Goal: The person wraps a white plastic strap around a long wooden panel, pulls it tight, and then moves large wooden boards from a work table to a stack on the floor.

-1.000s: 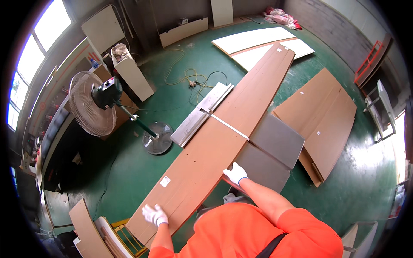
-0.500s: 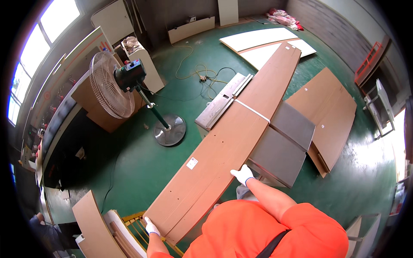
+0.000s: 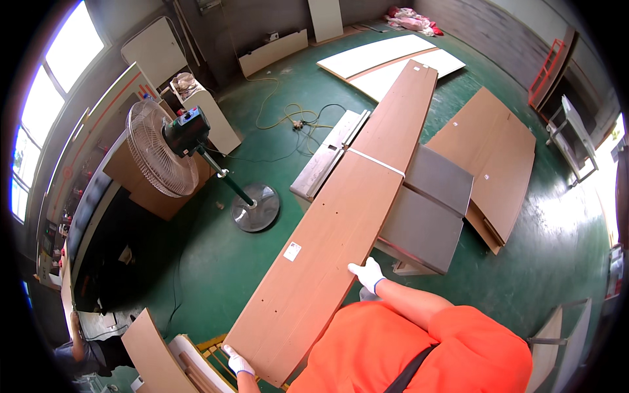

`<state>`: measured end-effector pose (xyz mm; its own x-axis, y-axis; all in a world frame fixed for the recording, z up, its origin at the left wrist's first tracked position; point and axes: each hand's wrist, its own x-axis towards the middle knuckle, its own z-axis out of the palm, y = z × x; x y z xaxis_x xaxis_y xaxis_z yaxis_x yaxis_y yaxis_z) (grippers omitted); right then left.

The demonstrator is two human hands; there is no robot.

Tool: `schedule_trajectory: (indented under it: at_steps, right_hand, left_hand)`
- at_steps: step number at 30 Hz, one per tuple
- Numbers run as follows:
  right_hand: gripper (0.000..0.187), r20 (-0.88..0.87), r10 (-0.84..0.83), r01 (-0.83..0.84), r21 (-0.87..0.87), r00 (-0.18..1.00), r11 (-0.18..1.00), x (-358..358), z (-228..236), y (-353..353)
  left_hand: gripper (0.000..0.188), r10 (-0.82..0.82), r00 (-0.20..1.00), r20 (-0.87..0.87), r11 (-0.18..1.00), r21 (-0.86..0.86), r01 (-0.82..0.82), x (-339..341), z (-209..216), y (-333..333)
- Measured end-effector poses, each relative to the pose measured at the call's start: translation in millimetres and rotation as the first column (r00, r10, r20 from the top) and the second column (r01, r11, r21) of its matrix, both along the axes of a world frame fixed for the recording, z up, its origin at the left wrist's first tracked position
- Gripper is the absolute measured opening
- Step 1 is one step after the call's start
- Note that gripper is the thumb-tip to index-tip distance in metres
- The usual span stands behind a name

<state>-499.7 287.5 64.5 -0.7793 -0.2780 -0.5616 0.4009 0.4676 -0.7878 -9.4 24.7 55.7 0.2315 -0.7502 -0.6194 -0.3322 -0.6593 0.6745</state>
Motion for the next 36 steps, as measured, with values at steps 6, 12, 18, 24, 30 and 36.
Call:
schedule_trajectory:
  at_steps: [6,12,18,24,30,36]
  right_hand:
    - [0.085,-0.108,-0.109,0.111,0.015,0.988,0.994,-29,26,21]
    - [0.097,-0.290,-0.107,0.173,0.212,0.951,0.962,-86,51,-1]
    - [0.106,-0.423,0.414,-0.040,0.659,0.806,0.751,-64,24,-27]
    - [0.103,-0.520,0.316,0.075,0.599,0.793,0.797,-91,13,-20]
    - [0.101,-0.625,0.250,0.137,0.503,0.739,0.853,-164,-3,-25]
    - [0.104,-0.607,0.239,0.136,0.506,0.758,0.852,-191,-18,-20]
  left_hand:
    - [0.083,-0.106,0.994,-0.040,0.989,-0.109,0.101,-48,66,36]
    - [0.076,-0.047,0.999,0.023,0.992,-0.113,0.050,-153,33,64]
    - [0.063,-0.089,0.995,0.052,0.927,-0.361,0.102,-301,7,101]
    - [0.084,-0.368,0.513,0.776,0.386,-0.374,0.843,-410,22,117]
    - [0.090,-0.474,0.163,0.865,0.001,-0.185,0.983,-473,31,99]
    - [0.098,-0.563,0.062,0.824,-0.120,-0.156,0.980,-505,13,94]
